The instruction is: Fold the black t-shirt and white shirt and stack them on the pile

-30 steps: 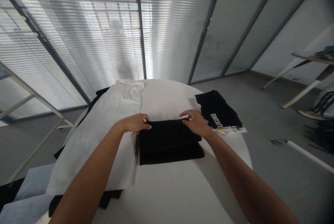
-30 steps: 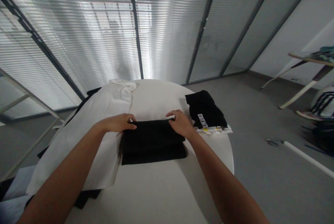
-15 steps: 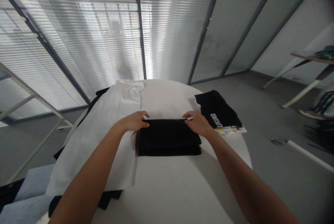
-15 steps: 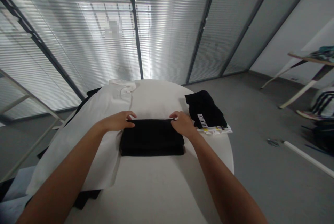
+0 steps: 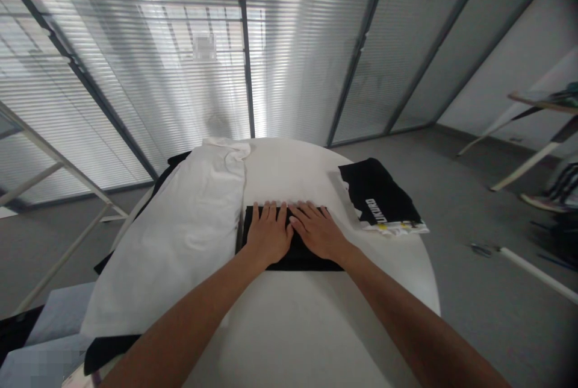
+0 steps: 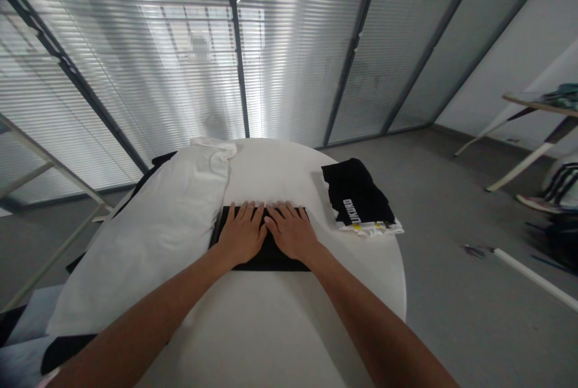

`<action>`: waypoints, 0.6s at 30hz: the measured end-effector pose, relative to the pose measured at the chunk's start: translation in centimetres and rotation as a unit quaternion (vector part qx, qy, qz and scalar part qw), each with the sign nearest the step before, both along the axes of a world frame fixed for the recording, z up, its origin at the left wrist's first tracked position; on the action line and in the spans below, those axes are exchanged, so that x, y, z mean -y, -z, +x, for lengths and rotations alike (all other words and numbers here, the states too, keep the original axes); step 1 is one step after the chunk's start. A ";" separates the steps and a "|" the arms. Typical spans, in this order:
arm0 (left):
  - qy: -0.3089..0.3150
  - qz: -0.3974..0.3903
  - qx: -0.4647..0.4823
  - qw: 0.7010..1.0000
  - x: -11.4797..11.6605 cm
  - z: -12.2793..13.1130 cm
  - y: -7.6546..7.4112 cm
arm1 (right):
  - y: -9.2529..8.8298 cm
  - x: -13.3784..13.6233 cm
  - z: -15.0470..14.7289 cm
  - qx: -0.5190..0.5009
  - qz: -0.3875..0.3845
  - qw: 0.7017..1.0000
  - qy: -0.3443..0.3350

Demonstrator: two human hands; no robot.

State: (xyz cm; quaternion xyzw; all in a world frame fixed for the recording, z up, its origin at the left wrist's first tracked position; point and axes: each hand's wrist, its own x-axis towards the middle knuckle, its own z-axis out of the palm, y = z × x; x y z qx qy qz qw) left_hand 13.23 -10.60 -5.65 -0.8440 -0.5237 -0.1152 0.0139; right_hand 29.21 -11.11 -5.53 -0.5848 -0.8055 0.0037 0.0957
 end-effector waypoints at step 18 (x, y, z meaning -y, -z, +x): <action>-0.041 -0.118 0.043 0.991 -5.9 -5.4 0.4 | 0.9 -3.0 5.2 -0.007 -0.055 0.992 0.117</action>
